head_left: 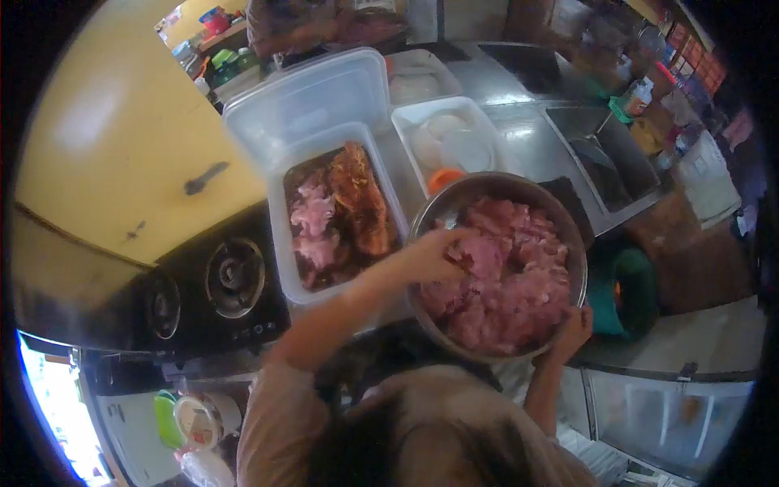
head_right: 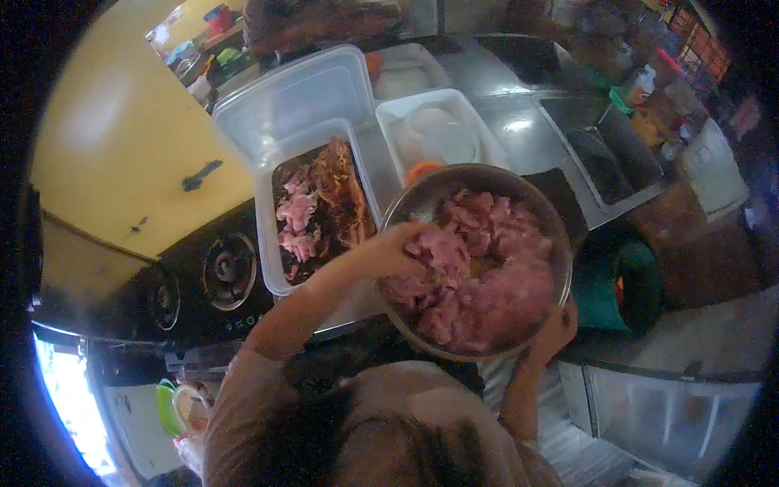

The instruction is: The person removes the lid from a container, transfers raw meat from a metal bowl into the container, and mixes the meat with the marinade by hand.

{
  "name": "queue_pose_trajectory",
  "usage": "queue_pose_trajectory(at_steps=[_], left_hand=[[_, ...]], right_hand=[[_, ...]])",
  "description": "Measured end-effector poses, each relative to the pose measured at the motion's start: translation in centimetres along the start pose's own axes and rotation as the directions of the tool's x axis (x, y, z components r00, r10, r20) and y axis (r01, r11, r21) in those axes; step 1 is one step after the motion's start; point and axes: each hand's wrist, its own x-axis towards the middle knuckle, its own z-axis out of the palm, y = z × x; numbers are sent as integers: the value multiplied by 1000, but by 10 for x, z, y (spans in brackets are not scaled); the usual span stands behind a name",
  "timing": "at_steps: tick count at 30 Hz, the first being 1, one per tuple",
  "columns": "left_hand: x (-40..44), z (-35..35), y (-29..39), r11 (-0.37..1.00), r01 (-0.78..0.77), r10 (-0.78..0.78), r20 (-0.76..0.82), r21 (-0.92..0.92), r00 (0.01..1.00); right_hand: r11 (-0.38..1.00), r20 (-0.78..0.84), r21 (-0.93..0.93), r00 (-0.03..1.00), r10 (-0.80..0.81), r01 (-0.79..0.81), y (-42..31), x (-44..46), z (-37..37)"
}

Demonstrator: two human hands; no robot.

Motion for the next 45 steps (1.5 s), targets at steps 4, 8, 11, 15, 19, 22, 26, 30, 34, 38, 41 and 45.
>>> queue_pose_trajectory(at_steps=[4, 8, 11, 15, 19, 22, 26, 30, 34, 38, 41, 45], left_hand=[[-34, -45, 25, 837, -33, 34, -9, -545, 999], [-79, -83, 0, 998, 23, -51, -481, -64, 875], [-95, -104, -59, 900, 143, 96, -508, 411, 856], [-100, -107, -106, 730, 133, 91, -287, 671, 954], [-100, -96, -135, 357, 81, 130, -135, 931, 982], [-88, -114, -181, 314, 128, 20, -141, 941, 990], [-48, -146, -191, 25, 253, -327, -231, 967, 916], [-29, -183, -225, -25, 362, -2, -362, 932, 932], [-12, -188, -156, 375, 583, -168, -566, 720, 807], [7, -140, -36, 353, 432, -22, -454, 830, 891], [27, -89, -12, 703, 23, 277, -303, 711, 912], [72, -7, 16, 658, -295, 235, 183, 692, 955]], right_hand=[[989, 44, 149, 999, 6, -13, 21, 5, -9], [997, 26, 80, 1000, -4, 2, 9, 0, -4], [1000, -16, 22, 1000, -15, 16, 9, 3, -2], [996, 2, 86, 999, -33, 33, 11, 5, -3], [998, 17, 39, 999, -40, 39, 13, 7, -7], [999, -7, -10, 999, -43, 43, 9, 5, -8], [999, 2, 48, 1000, 9, -9, 25, 9, -16], [999, 2, 9, 1000, -31, 31, 10, 4, -6], [996, 28, -32, 996, -83, 84, 29, 12, -14], [1000, -23, -6, 1000, 3, -3, 14, 3, -8], [1000, -31, 26, 999, 13, -13, 14, 3, -7], [1000, -27, -17, 1000, -7, 7, 17, 4, -9]])
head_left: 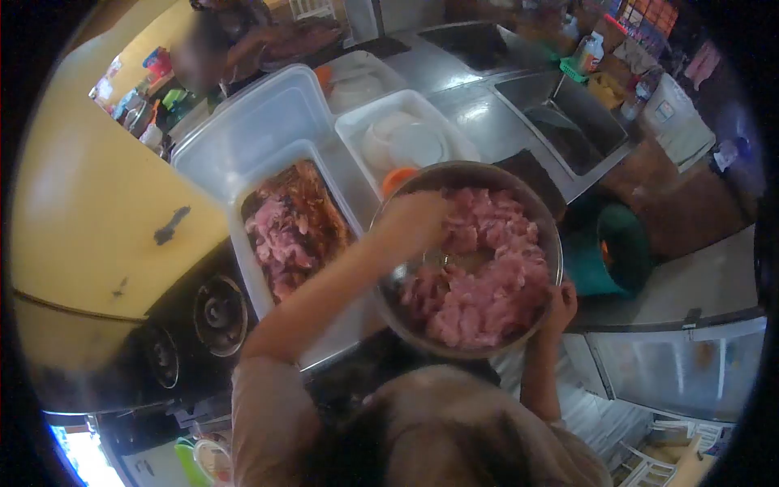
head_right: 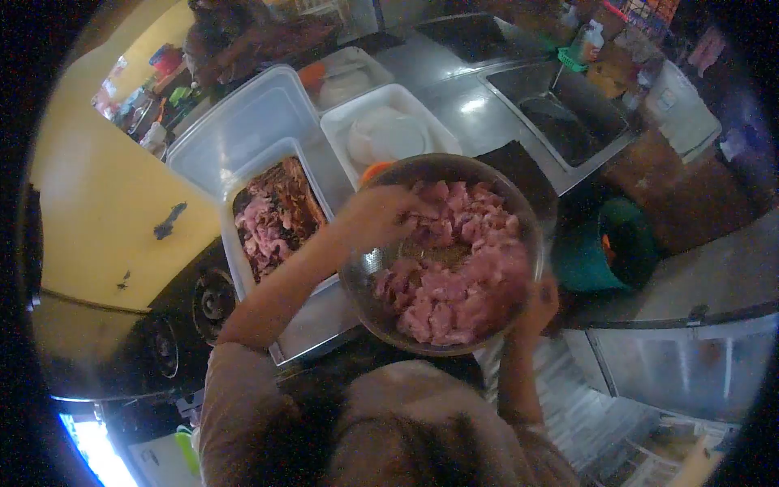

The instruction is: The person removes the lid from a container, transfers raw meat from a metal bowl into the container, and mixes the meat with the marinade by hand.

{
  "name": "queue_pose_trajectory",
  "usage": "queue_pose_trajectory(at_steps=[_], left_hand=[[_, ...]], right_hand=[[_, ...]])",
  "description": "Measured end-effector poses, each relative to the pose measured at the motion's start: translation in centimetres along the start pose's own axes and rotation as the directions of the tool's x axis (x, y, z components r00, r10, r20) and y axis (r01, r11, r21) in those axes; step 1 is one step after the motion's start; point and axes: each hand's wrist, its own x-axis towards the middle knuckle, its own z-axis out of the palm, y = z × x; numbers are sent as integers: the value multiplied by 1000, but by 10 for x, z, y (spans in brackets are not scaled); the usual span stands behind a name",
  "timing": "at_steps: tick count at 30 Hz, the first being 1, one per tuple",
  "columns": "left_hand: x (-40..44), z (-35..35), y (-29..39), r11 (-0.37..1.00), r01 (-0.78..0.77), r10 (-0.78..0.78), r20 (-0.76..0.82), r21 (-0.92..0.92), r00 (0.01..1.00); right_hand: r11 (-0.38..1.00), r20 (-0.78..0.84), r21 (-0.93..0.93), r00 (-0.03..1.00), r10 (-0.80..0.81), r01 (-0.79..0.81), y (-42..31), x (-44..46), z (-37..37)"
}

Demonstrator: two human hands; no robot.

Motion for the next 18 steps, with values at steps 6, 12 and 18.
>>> queue_pose_trajectory(at_steps=[6, 12, 18], left_hand=[[53, 63, 11, 957, -87, 89, 8, 278, 996], [59, 86, 4, 955, -10, -2, 40, 295, 999], [50, 88, 8, 995, 54, -67, 149, 87, 987]], right_hand=[[1000, -75, 3, 997, -7, 8, 4, 2, 3], [996, -73, 18, 994, 85, -84, 12, 3, -1], [999, -108, 20, 994, 36, -34, 11, -1, 1]])
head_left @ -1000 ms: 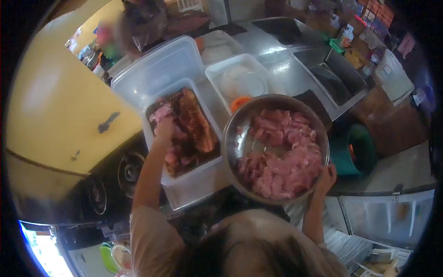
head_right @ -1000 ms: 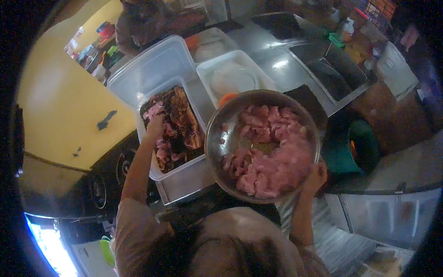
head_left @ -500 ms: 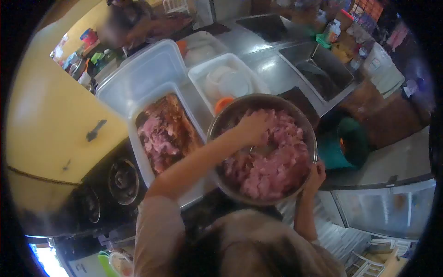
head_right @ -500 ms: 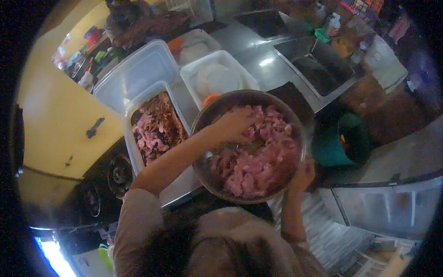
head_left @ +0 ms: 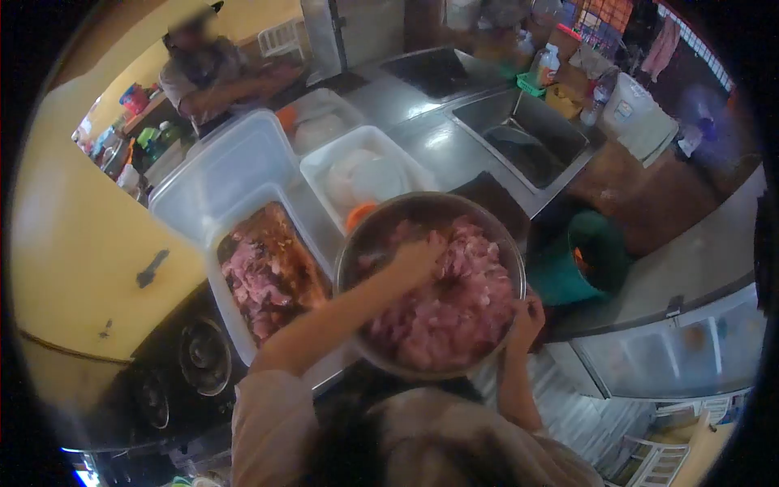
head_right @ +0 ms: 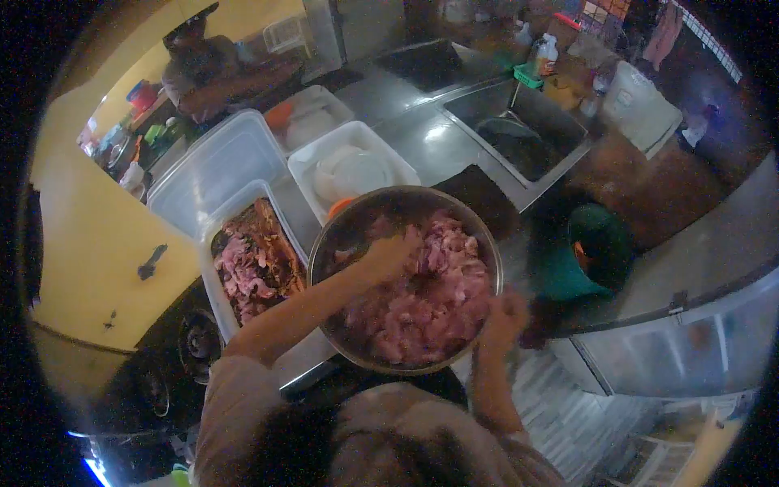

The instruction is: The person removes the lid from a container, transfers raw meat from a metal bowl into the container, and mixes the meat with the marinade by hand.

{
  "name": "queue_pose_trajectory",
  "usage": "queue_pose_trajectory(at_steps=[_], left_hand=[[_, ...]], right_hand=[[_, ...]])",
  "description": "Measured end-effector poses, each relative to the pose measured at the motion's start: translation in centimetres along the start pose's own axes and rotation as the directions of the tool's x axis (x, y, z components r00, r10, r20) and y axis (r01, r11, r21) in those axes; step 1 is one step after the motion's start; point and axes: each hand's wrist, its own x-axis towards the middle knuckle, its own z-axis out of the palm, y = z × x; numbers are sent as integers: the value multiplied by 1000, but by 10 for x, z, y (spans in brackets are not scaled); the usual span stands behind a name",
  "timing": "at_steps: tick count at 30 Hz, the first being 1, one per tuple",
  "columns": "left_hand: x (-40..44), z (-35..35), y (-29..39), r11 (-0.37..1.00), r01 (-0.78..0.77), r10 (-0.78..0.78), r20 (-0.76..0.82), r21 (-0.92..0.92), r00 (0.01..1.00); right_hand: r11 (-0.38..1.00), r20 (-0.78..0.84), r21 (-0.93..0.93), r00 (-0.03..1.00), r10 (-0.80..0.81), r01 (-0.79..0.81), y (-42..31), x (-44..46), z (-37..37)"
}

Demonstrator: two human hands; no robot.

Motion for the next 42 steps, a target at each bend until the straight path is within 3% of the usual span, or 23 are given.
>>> queue_pose_trajectory(at_steps=[2, 5, 8, 10, 11, 14, 17, 19, 22, 24, 27, 30, 31, 33, 36, 38, 40, 42], left_hand=[[-19, -9, 12, 999, 43, -45, 81, 23, 996], [-30, -2, -1, 987, -129, 144, 176, -95, 974], [-44, -12, -6, 865, 1, 47, 84, -502, 995], [-67, -49, 4, 826, -11, 37, 34, -563, 999], [-76, -62, 4, 806, -17, 26, 6, -592, 1000], [-106, -62, -22, 645, -5, -87, -79, -764, 993], [-159, -125, -11, 364, 38, -129, -10, -931, 992], [-195, -144, -18, 484, 103, -268, -35, -869, 963], [-232, -118, -67, 646, 294, -438, -26, -704, 899], [-251, -104, -90, 743, 461, -523, 10, -484, 852], [-261, -99, -94, 607, 594, -589, 203, -528, 782], [-271, -93, -97, 837, 423, -452, -5, -347, 892], [-270, -88, -98, 894, 422, -443, -163, -147, 882], [-264, -76, -102, 854, 448, -304, -446, 263, 842], [-222, -99, -66, 825, 539, -561, -372, -172, 740], [-188, -101, -39, 903, 361, -426, -371, -234, 825], [-151, -72, -31, 970, 91, -179, -405, -227, 897], [-111, -60, -19, 989, 104, -113, -77, -108, 991]], right_hand=[[1000, 35, 23, 999, 18, -19, -6, -2, 1], [1000, 22, -4, 1000, 8, -8, 7, 2, -3], [994, -21, -37, 994, -107, 106, -7, -5, 6], [970, -58, -144, 977, -205, 195, 5, -1, 4], [979, -31, -112, 984, -174, 169, -1, -4, 7], [993, 55, 1, 992, -117, 117, -5, -1, 4], [991, 133, 113, 987, -86, 71, 24, 8, -6], [993, 171, 120, 985, -18, -3, -10, -4, 1], [992, 146, 119, 989, 31, -49, -39, -18, 10], [999, 153, 18, 987, -40, 38, -14, -3, -1], [995, 149, -32, 985, -85, 91, -6, 2, -5], [997, 133, -17, 988, -76, 79, -9, 2, -3], [998, 125, -14, 990, -67, 69, -10, 1, -3], [1000, 98, 5, 995, -22, 21, -14, -3, 0], [1000, 120, 1, 993, -1, 1, -5, 3, -5], [1000, 127, -13, 992, 3, -1, 0, 6, -7], [1000, 103, -28, 995, 10, -8, 0, 5, -4], [999, 79, -24, 997, -26, 28, 17, 13, -8]])
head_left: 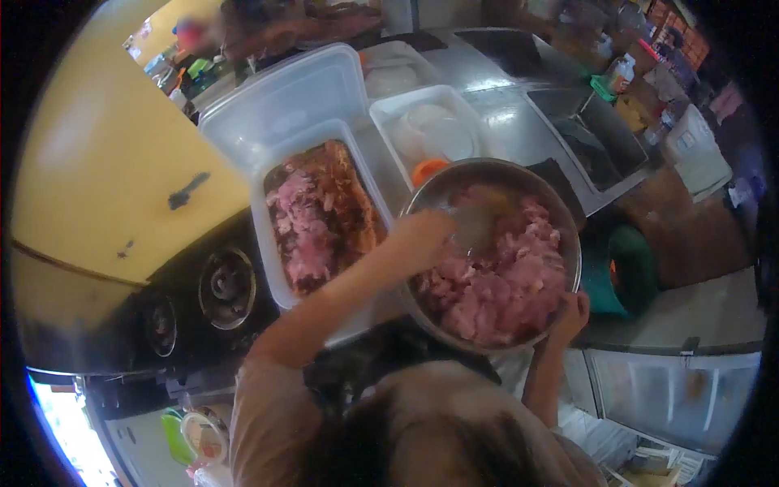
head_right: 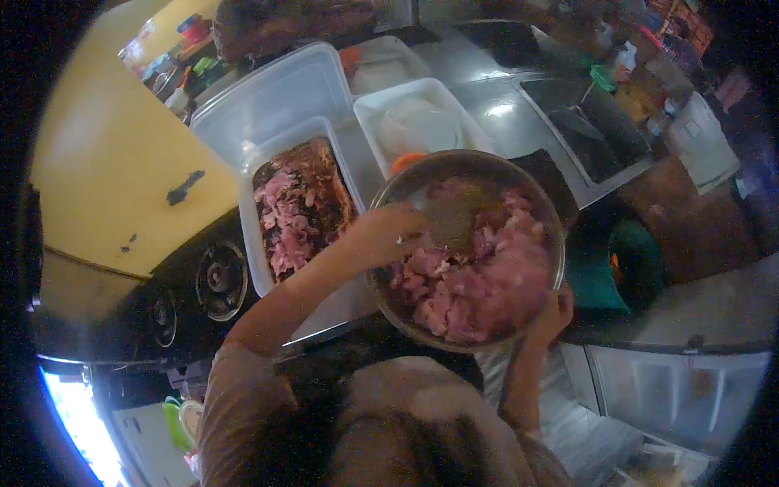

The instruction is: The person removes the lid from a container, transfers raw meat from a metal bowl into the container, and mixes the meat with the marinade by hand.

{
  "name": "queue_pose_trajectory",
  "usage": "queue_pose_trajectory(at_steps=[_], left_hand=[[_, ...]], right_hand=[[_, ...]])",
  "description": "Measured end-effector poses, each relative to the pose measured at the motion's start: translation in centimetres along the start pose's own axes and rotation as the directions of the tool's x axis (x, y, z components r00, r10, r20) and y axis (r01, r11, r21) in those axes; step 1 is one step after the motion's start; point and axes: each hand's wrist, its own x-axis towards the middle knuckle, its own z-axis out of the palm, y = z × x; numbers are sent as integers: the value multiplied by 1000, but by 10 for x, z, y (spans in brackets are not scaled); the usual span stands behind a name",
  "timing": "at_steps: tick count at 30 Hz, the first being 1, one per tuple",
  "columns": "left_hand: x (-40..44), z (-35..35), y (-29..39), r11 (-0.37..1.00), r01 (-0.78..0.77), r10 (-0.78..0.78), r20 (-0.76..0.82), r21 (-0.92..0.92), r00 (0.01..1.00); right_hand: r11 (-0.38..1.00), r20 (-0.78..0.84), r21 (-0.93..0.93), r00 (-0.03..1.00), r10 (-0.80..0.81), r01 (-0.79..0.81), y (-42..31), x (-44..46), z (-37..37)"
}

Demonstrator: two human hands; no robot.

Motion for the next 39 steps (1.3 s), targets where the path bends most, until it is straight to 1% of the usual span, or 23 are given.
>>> queue_pose_trajectory(at_steps=[3, 4, 6, 7, 9, 12, 13, 15, 16, 18, 19, 22, 24, 25, 27, 28, 30, 31, 33, 34, 35, 37, 39], left_hand=[[34, 31, 1, 970, 17, -39, 85, 244, 996], [38, 43, -3, 946, 8, -20, 35, 323, 999], [36, 66, -7, 880, 0, 33, -61, 474, 998], [31, 63, 0, 893, -90, 77, 48, 440, 996], [14, 59, 13, 905, -253, 167, 262, 342, 950], [-9, 71, 25, 969, -122, 75, 217, 214, 973], [-12, 70, 30, 975, -124, 83, 221, 182, 972], [-16, 64, 42, 986, -117, 89, 219, 119, 972], [-16, 59, 46, 998, -52, 40, 261, 38, 964], [-14, 51, 53, 989, 88, -42, 349, -117, 936], [-14, 53, 53, 988, 74, -30, 308, -134, 951], [-12, 68, 48, 985, 28, 7, 200, -172, 980], [-9, 78, 43, 983, 0, 29, 153, -181, 988], [-6, 80, 37, 965, -16, 63, 173, -262, 983], [2, 79, 26, 908, -46, 139, 198, -416, 970], [3, 78, 25, 917, -56, 123, 147, -394, 981], [3, 75, 24, 933, -72, 94, 47, -352, 994], [4, 70, 21, 898, -59, 92, 56, -436, 994], [9, 49, 10, 803, -23, 84, 74, -596, 994], [2, 27, 15, 610, 79, 28, 121, -788, 992], [-7, 1, 23, 366, 173, -13, 181, -914, 983], [-20, -26, 17, 254, -16, -13, -20, -967, 1000], [-42, -72, 13, 391, 25, -65, 0, -920, 998]], right_hand=[[999, -17, -33, 999, -34, 33, -10, -4, 4], [998, -20, -50, 999, -42, 41, -16, -6, 6], [998, -28, 14, 997, -69, 69, -5, -1, 3], [996, -32, 44, 997, -77, 78, -3, -2, 3], [999, -3, 6, 999, -32, 32, -12, -9, 1], [999, -1, 24, 1000, 26, -26, -31, -18, 8], [998, -5, 40, 999, 40, -40, -34, -19, 10], [999, 4, -14, 999, 41, -41, -29, -17, 7], [998, 15, -38, 999, 40, -39, -26, -16, 7], [998, -26, -51, 999, 46, -47, -22, -16, 9], [997, -49, -58, 998, 48, -51, -22, -16, 9], [1000, -3, 25, 1000, 16, -16, -22, -16, 10], [996, 30, 70, 998, 57, -59, -23, -17, 8], [992, 47, 91, 996, 78, -83, -24, -17, 8], [995, 40, 90, 998, 47, -50, -32, -20, 11], [995, 36, 90, 999, 30, -33, -36, -20, 13], [996, 22, 64, 998, 61, -63, -35, -18, 13], [996, 16, 50, 997, 79, -79, -32, -18, 12], [997, 16, 61, 999, 44, -45, -26, -16, 9], [997, 17, 67, 999, 27, -28, -22, -16, 9], [996, -7, 83, 1000, 28, -27, -18, -14, 10], [993, -55, 119, 998, 31, -24, -12, -12, 15], [990, -40, 137, 999, -26, 32, -20, -16, 16]])
